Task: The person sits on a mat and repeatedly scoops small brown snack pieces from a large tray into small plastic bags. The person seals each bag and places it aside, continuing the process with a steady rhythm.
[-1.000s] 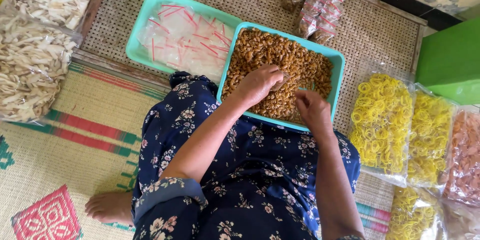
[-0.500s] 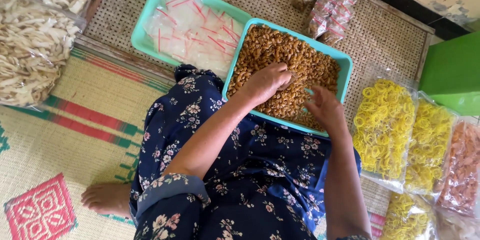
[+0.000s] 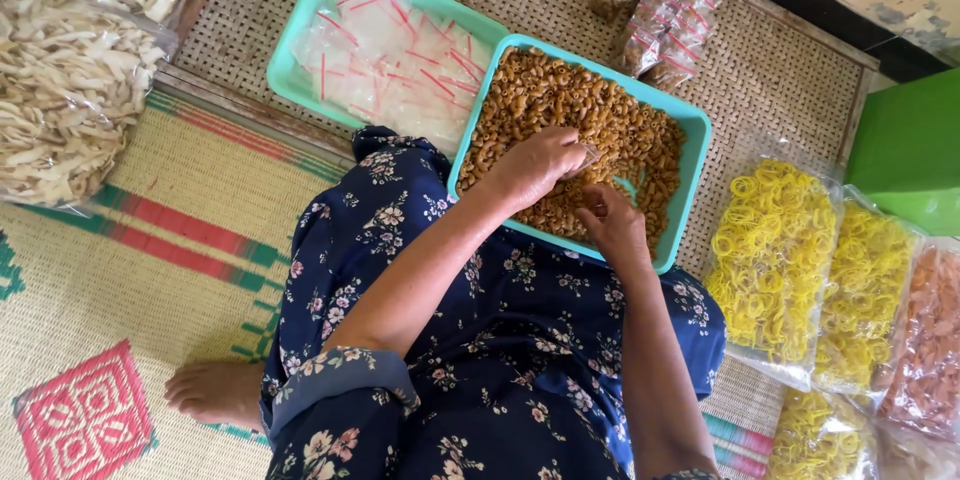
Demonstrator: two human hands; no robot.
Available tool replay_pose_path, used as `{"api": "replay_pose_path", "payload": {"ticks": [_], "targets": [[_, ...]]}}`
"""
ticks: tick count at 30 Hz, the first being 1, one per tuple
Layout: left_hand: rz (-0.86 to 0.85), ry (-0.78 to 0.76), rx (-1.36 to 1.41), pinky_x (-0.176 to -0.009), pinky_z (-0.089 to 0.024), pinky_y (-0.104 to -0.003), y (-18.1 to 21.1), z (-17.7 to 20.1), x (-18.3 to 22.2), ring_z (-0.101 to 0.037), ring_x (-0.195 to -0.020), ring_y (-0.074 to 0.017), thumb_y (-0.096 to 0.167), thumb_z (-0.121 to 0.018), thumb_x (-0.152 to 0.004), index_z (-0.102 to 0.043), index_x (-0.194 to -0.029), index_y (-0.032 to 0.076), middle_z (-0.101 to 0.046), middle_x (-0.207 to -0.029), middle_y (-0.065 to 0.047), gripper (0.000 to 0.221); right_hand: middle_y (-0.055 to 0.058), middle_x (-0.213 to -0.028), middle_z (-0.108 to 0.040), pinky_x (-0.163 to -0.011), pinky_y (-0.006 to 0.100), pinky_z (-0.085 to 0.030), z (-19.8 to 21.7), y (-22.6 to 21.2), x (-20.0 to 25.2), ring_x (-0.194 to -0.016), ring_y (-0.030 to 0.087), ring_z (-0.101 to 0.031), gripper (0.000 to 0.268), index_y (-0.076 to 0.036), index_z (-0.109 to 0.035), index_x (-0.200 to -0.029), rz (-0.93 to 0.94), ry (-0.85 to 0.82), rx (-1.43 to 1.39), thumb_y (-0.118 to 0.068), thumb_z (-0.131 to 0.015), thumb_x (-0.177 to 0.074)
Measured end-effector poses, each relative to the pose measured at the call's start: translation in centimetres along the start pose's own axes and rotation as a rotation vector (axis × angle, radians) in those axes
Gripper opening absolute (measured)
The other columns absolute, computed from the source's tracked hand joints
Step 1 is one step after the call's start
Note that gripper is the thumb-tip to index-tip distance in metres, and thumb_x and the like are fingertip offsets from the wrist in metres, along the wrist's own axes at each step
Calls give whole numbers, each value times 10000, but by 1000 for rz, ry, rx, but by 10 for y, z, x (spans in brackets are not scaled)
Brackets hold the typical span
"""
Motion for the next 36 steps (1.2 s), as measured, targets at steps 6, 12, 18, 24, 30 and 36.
{"api": "replay_pose_path", "payload": {"ticks": [6,12,18,24,30,36], "targets": [[-2,-23,-11,-550,-475,-269,2,0,-4,-575,-692,-188,-140,-555,-900,-450,-761,141,-444,-752,-26,331,-41,-887,-774,-794,398,-618,10,10,5,-846,235,-757,244,-268,-775,-1103,-22,-4,67,-198,-796,-870],[57,-93,-117,-621,-504,-158,1,-7,-10,-612,-750,-112,-90,-565,-934,-582,-793,152,-553,-790,-17,281,-26,-828,-768,-767,399,-597,56,-38,-12,-804,246,-752,90,-304,-778,-1006,55,86,140,-250,-761,-936],[-3,-27,-174,-587,-544,-210,15,6,-13,-659,-737,-167,-86,-624,-898,-574,-815,139,-555,-777,-26,246,66,-895,-774,-689,371,-605,94,-138,-41,-799,287,-751,167,-152,-778,-1079,263,111,38,-42,-754,-956],[7,54,-121,-620,-582,-294,12,9,-9,-684,-818,-272,-70,-659,-854,-556,-777,100,-578,-812,-76,213,112,-962,-769,-731,367,-622,95,-116,-46,-826,269,-753,312,-119,-768,-1212,249,75,77,-24,-796,-916],[52,-25,-77,-630,-546,-179,-1,8,-9,-643,-743,-124,-32,-609,-927,-573,-781,148,-550,-791,-6,234,144,-1058,-720,-836,491,-593,64,17,-20,-921,337,-735,560,-120,-665,-1376,-112,-86,157,-218,-834,-851],[59,-57,-69,-629,-541,-183,-2,6,-9,-634,-733,-112,-35,-610,-931,-574,-787,136,-542,-795,-5,227,156,-1092,-685,-810,427,-618,21,52,-3,-917,301,-748,630,-67,-642,-1396,-211,-107,-7,-174,-858,-814]]}}
Point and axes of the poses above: each hand's wrist, its own x-axis away from the middle knuckle, its own z-axis out of the back of the hand, y = z × x, the point moved 10 cm from there along -x, towards the middle knuckle
